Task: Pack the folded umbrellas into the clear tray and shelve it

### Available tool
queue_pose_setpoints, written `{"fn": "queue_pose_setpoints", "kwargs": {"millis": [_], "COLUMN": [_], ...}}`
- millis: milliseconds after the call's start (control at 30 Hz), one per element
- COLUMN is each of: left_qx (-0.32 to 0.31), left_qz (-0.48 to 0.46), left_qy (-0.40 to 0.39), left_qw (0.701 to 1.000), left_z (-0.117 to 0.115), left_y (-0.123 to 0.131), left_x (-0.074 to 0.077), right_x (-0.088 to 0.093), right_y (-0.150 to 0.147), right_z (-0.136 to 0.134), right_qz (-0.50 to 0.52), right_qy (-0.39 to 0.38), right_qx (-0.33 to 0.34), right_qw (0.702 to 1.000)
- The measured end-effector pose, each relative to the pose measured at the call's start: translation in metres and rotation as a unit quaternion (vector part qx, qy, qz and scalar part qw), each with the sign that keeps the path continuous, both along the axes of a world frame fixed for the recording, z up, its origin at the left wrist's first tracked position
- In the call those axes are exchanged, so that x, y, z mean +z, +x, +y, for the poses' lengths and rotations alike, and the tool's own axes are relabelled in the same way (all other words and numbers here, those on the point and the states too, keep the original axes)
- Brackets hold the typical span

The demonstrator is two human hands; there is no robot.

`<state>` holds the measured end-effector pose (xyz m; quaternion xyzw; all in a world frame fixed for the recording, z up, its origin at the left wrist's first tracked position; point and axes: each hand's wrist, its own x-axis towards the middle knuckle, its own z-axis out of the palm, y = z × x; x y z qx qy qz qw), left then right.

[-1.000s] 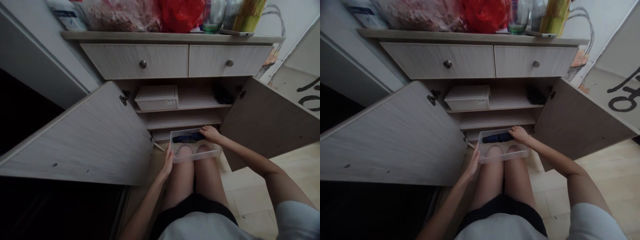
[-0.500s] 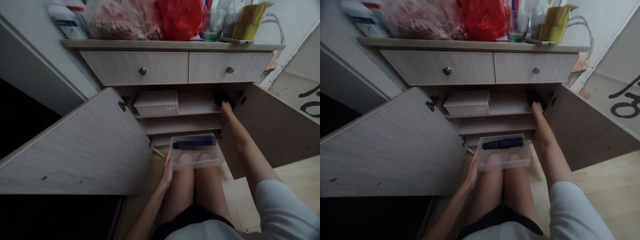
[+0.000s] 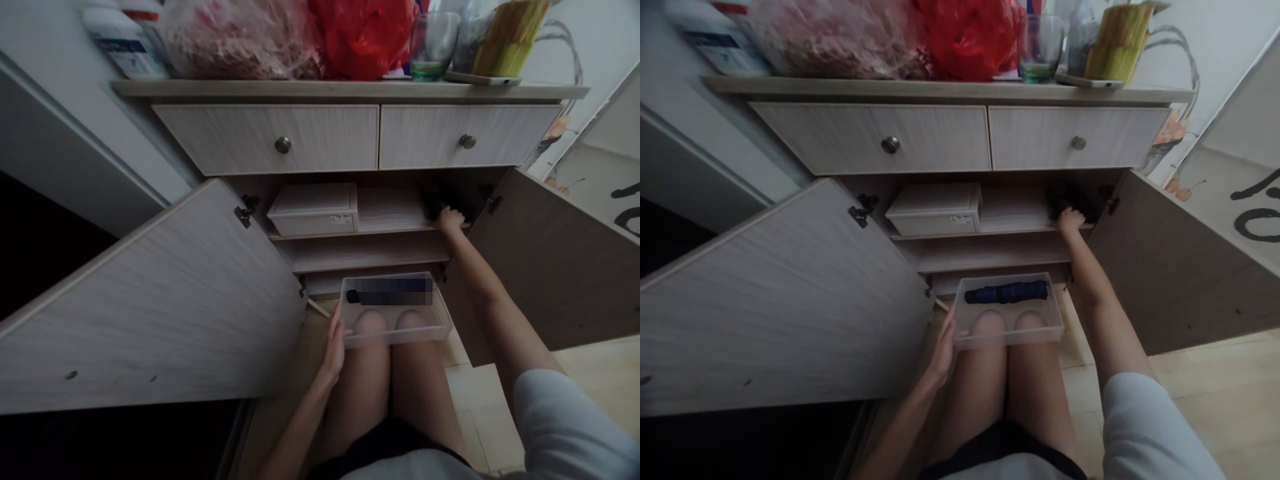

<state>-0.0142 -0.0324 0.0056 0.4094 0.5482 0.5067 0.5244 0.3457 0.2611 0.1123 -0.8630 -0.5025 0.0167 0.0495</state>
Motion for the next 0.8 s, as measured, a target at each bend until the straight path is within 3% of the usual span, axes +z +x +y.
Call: {"fn": "queue_pose_setpoints", "kwargs": {"millis": [233, 400, 467, 600, 700, 800], "left_qx": [-0.007, 0.005, 0.007, 0.008, 0.006, 0.005], "left_qz": [0.003, 0.013, 0.012, 0.014, 0.014, 0.007], "left_qy": [-0.002, 0.007, 0.004, -0.003, 0.002, 0.004], "left_qw": [1.000, 1.000, 1.000, 1.000, 1.000, 1.000], "left_z": [-0.003, -0.001, 0.000, 0.001, 0.001, 0.000], "left_y": [0.004, 0.005, 0.004, 0.003, 0.005, 0.006], "left_x": [0.000, -0.002, -0.003, -0.005, -0.005, -0.005], "right_x": [0.003, 0.007, 0.007, 0.006, 0.007, 0.005], "right_y": [-0.005, -0.009, -0.008, -0.005, -0.010, -0.023], "right_z": [-0.013, -0.036, -0.058, -0.129, -0.183, -0.216], "right_qz": [0.041, 0.084, 0.154, 0.290, 0.293, 0.243], "right_qy": [0.016, 0.068, 0.095, 0.064, 0.014, -0.033], "right_qx": [0.090, 0.092, 0.157, 0.354, 0.456, 0.509], "right_qw": [0.995, 0.990, 0.971, 0.887, 0.841, 0.825]}}
